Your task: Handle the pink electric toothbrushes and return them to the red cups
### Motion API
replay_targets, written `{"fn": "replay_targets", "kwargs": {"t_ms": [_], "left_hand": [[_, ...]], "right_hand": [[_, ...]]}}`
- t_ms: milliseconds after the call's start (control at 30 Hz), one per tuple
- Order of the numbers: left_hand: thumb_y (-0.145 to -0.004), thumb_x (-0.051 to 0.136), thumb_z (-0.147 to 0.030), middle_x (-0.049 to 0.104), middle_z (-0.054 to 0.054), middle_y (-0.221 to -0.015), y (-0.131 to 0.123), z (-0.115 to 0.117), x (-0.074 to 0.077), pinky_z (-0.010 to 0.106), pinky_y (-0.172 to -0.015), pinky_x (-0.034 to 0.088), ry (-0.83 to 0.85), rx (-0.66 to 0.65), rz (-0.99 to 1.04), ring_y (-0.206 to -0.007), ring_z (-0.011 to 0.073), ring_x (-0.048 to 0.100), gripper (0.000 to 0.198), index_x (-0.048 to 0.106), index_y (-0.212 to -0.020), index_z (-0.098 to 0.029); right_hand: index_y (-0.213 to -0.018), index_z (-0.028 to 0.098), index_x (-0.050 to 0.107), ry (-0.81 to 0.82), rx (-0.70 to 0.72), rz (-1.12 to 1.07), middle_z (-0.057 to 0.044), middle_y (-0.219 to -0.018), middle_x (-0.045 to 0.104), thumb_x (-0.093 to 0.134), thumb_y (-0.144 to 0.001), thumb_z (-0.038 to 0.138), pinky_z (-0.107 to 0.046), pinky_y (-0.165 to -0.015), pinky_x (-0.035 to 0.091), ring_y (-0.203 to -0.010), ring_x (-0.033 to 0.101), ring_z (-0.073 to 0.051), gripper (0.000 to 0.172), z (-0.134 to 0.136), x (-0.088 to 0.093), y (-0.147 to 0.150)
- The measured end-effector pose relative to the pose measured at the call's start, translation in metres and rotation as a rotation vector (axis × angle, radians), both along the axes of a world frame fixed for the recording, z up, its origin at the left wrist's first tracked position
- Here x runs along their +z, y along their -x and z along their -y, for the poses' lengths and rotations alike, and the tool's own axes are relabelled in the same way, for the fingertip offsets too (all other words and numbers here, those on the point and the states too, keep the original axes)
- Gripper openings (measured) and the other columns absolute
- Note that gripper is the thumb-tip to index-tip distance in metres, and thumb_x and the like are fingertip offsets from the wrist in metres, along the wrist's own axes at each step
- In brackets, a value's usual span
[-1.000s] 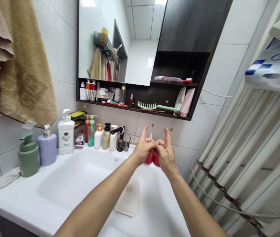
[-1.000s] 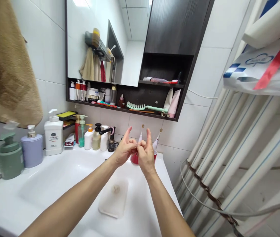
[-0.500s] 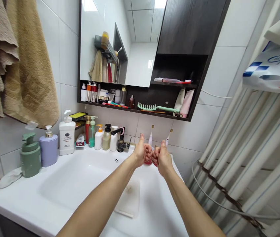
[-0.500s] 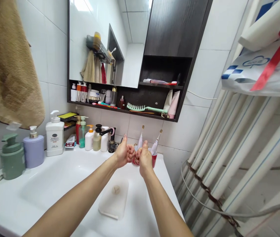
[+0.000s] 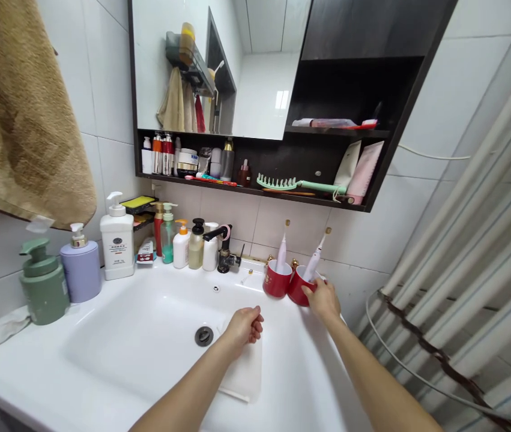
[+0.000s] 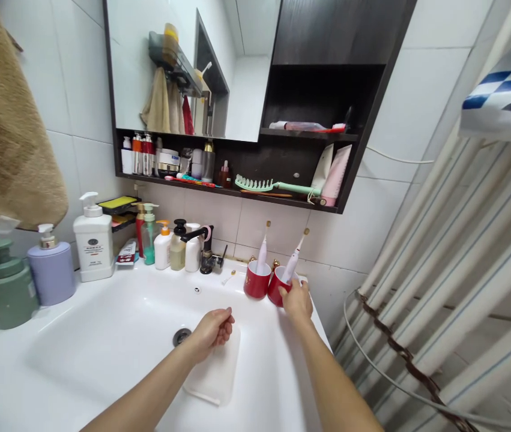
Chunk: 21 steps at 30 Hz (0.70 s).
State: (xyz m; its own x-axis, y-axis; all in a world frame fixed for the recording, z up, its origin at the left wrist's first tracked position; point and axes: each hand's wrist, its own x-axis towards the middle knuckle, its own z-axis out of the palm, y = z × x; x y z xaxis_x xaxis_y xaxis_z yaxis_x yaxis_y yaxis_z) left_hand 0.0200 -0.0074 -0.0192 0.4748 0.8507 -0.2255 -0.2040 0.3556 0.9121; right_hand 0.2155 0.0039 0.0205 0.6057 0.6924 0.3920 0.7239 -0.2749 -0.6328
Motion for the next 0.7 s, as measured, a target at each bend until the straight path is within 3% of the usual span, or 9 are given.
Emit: {"fn": "replay_targets", "kwargs": {"t_ms": [100, 200, 333, 433, 567, 700], "left_hand": [[-0.061, 0.045, -0.039, 0.043, -0.005, -0.042, 0.004, -0.003, -0.001, 0.016, -0.038, 0.020, -0.038, 0.000, 0.001, -0.034, 0.0026, 0.038, 0.026, 0.043, -0.059, -0.013], [-0.063, 0.042, -0.034, 0.043, -0.005, -0.044, 0.004, -0.003, -0.001, 0.016, -0.038, 0.021, -0.078, 0.003, -0.039, -0.035, 0.0026, 0.038, 0.021, 0.043, -0.059, -0.013], [-0.063, 0.042, -0.030, 0.044, -0.004, -0.046, 0.002, -0.002, -0.004, 0.017, -0.039, 0.024, -0.191, 0.050, -0.120, -0.037, 0.0038, 0.039, 0.017, 0.042, -0.058, -0.014], [-0.063, 0.042, -0.030, 0.047, -0.002, -0.052, 0.001, 0.001, -0.003, 0.018, -0.042, 0.029, -0.322, 0.124, -0.168, -0.044, 0.0059, 0.043, 0.016, 0.043, -0.058, -0.015], [-0.062, 0.045, -0.028, 0.054, 0.003, -0.073, 0.002, 0.007, 0.001, 0.022, -0.058, 0.037, -0.685, 0.211, -0.224, -0.067, 0.0112, 0.049, 0.016, 0.050, -0.072, -0.015], [-0.062, 0.047, -0.025, 0.049, 0.006, -0.100, 0.005, 0.006, -0.003, 0.026, -0.077, 0.033, -0.920, 0.178, -0.283, -0.090, 0.0152, 0.044, 0.039, 0.045, -0.100, -0.017]], "right_hand": [[-0.056, 0.019, 0.046, 0.043, 0.009, 0.111, -0.007, -0.069, 0.048, 0.047, -0.057, 0.029, -0.032, -0.059, 0.034, -0.072, 0.048, -0.022, 0.011, 0.012, -0.003, -0.005], [-0.054, 0.019, 0.041, 0.056, 0.014, 0.203, -0.004, -0.062, 0.046, 0.046, -0.058, 0.029, -0.030, -0.059, 0.034, -0.068, 0.047, -0.021, 0.012, 0.038, -0.003, -0.005], [-0.055, 0.019, 0.039, 0.053, 0.062, 0.277, -0.006, -0.071, 0.046, 0.046, -0.060, 0.033, -0.029, -0.059, 0.036, -0.068, 0.047, -0.019, 0.016, 0.079, -0.005, 0.005], [-0.058, 0.020, 0.040, 0.045, 0.175, 0.325, -0.006, -0.079, 0.045, 0.045, -0.062, 0.033, -0.028, -0.061, 0.037, -0.068, 0.047, -0.017, 0.015, 0.098, -0.010, 0.026], [-0.060, 0.020, 0.040, 0.068, 0.327, 0.293, -0.004, -0.081, 0.045, 0.042, -0.065, 0.029, -0.028, -0.059, 0.039, -0.066, 0.049, -0.016, 0.010, 0.099, -0.025, 0.065], [-0.068, 0.019, 0.045, 0.060, 0.415, 0.203, -0.006, -0.088, 0.046, 0.041, -0.065, 0.022, -0.027, -0.061, 0.040, -0.071, 0.051, -0.016, 0.006, 0.081, -0.047, 0.098]]}}
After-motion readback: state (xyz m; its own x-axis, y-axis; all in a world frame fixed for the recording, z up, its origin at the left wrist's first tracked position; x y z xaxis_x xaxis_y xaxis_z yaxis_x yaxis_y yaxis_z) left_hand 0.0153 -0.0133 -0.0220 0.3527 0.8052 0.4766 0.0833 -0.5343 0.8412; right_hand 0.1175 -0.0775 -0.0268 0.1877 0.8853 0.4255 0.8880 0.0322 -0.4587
